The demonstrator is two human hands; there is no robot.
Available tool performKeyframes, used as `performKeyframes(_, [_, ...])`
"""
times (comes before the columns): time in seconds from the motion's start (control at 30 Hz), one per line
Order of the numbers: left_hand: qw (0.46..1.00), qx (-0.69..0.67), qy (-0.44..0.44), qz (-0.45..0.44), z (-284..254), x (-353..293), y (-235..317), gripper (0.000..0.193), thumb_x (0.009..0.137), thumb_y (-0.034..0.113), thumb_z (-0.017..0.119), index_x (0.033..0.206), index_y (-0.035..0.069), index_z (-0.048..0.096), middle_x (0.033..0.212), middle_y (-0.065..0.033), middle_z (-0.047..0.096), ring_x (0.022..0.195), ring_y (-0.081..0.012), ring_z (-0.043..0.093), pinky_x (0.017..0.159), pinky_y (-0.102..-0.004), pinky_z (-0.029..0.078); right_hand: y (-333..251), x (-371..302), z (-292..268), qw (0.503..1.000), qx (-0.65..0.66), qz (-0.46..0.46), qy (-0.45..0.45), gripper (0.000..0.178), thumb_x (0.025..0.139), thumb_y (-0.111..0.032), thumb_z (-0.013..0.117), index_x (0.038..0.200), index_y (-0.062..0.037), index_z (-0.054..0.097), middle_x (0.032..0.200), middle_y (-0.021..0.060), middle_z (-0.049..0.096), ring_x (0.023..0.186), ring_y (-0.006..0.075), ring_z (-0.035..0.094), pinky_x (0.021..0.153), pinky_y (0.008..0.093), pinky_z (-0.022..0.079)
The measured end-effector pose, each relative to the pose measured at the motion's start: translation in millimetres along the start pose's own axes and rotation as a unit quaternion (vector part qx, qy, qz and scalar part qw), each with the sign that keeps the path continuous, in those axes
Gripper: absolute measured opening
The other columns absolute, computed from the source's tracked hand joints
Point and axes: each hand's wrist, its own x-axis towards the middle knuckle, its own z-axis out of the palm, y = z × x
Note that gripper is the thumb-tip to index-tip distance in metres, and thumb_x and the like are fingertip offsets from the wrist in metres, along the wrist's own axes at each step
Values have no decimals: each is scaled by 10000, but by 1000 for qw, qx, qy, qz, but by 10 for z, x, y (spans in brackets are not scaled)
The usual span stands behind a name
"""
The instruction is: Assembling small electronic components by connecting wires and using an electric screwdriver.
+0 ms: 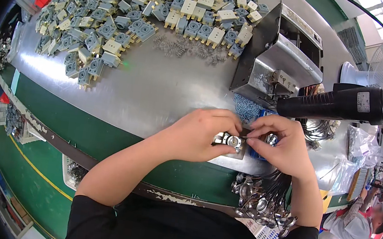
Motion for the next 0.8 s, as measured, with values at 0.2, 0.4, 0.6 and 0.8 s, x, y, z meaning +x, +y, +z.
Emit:
performKeyframes(0.2, [1000,4,-7,-6,-5,5,-20,321,777,98,915,1018,15,720,1121,-138,746,1029,-331,748,901,-415,599,-18,90,3,995,-79,-25,-55,308,897,65,718,1198,29,664,942,86,745,915,171,744,848,318,575])
performKeyframes(0.4, [1000,15,-3,-16,-3,-2,-10,332,775,113,924,1019,21,718,1102,-140,736,1014,-345,743,887,-420,596,-65,115,62,989,-119,-62,-58,327,891,65,703,1212,15,664,977,139,761,905,256,770,795,358,587])
performKeyframes(0.6, [999,28,-21,-26,-18,20,34,331,785,110,909,1042,24,718,1112,-146,731,1016,-347,741,893,-420,594,-25,0,161,962,-239,-134,-4,360,869,18,768,1214,-11,669,1003,164,764,916,371,759,790,440,595])
performKeyframes(0.8, [999,40,-3,-1,19,22,31,310,817,126,866,1093,48,747,1162,-113,731,1046,-334,730,902,-425,594,59,-3,119,921,-307,-225,86,374,812,-52,844,1151,-32,688,946,143,745,813,365,724,726,430,573])
